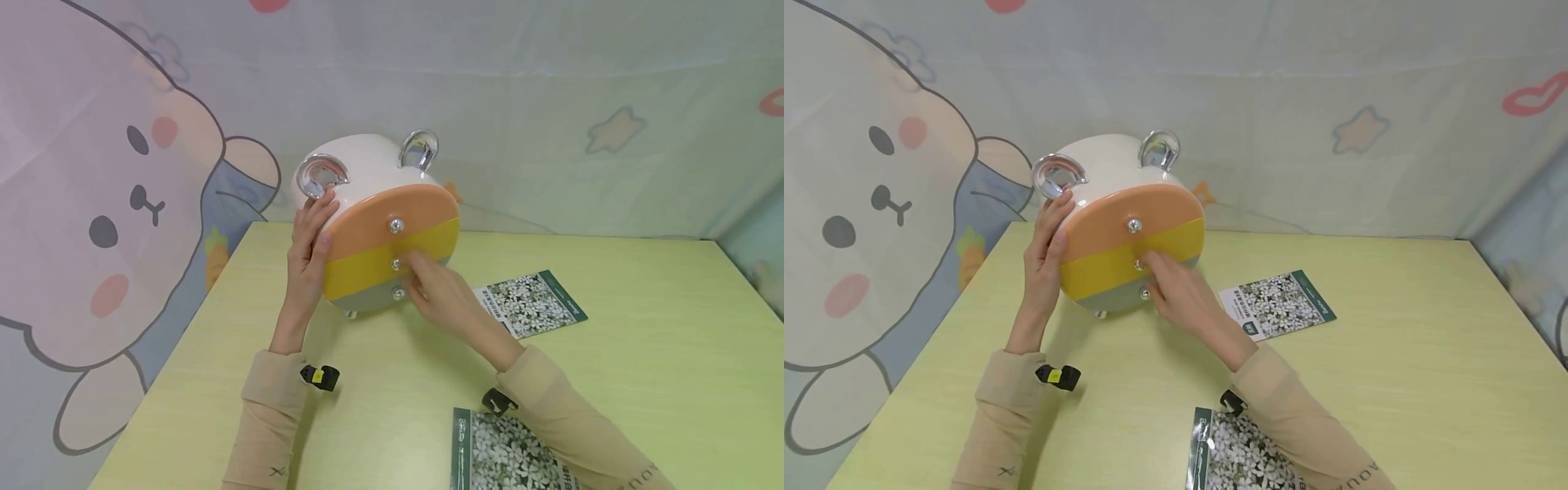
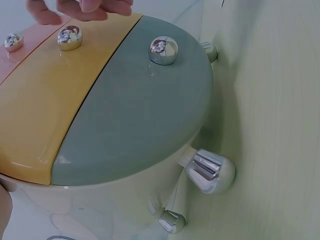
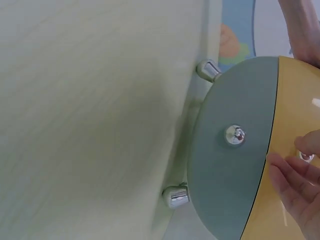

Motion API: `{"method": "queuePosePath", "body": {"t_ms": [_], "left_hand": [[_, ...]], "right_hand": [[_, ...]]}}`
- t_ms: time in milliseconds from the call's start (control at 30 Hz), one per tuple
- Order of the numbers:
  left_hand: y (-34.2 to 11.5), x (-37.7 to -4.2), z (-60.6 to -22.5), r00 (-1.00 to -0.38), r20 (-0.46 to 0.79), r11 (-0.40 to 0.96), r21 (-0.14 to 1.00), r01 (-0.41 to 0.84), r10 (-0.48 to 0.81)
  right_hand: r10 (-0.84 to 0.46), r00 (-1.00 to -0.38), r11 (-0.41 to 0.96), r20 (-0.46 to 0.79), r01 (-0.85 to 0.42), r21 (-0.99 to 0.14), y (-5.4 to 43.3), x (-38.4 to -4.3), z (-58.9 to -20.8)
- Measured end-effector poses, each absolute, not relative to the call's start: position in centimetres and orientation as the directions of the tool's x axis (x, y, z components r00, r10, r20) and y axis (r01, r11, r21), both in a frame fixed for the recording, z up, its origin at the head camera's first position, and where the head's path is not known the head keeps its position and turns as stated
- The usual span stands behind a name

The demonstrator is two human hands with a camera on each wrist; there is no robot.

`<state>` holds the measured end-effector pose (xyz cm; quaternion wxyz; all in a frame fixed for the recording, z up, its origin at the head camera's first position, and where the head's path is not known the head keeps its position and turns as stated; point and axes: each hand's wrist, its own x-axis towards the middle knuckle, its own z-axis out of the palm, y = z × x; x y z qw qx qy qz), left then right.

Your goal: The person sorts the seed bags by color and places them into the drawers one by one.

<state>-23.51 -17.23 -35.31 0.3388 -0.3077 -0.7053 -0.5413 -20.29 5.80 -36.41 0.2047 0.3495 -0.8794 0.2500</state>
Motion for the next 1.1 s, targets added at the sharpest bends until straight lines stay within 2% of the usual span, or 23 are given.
{"method": "queuePosePath", "body": {"t_ms": [133,233,533,667,933,1100], "left_hand": [[-17.2,-23.5,-35.3,-0.573,0.817,0.231,0.546,0.806,0.067],[-17.2,-23.6,-35.3,-0.569,0.82,0.225,0.543,0.809,0.066],[-17.2,-23.5,-35.3,-0.574,0.816,0.211,0.552,0.807,0.061],[-17.2,-23.5,-35.3,-0.573,0.818,0.215,0.55,0.807,0.06],[-17.2,-23.5,-35.3,-0.562,0.824,0.221,0.537,0.814,0.066],[-17.3,-23.3,-35.1,-0.591,0.801,0.227,0.561,0.796,0.092]], "right_hand": [[-0.609,-0.601,0.642,0.517,-0.757,-0.123,5.8,-20.2,-37.2],[-0.655,-0.581,0.65,0.482,-0.759,-0.031,5.8,-20.3,-37.7],[-0.677,-0.578,0.668,0.454,-0.742,0.051,5.6,-20.9,-39.2],[-0.661,-0.606,0.67,0.443,-0.742,-0.016,5.3,-21.1,-39.5],[-0.594,-0.711,0.671,0.378,-0.696,-0.255,5.1,-21.6,-39.5],[-0.588,-0.735,0.658,0.337,-0.677,-0.328,5.1,-21.6,-39.3]]}}
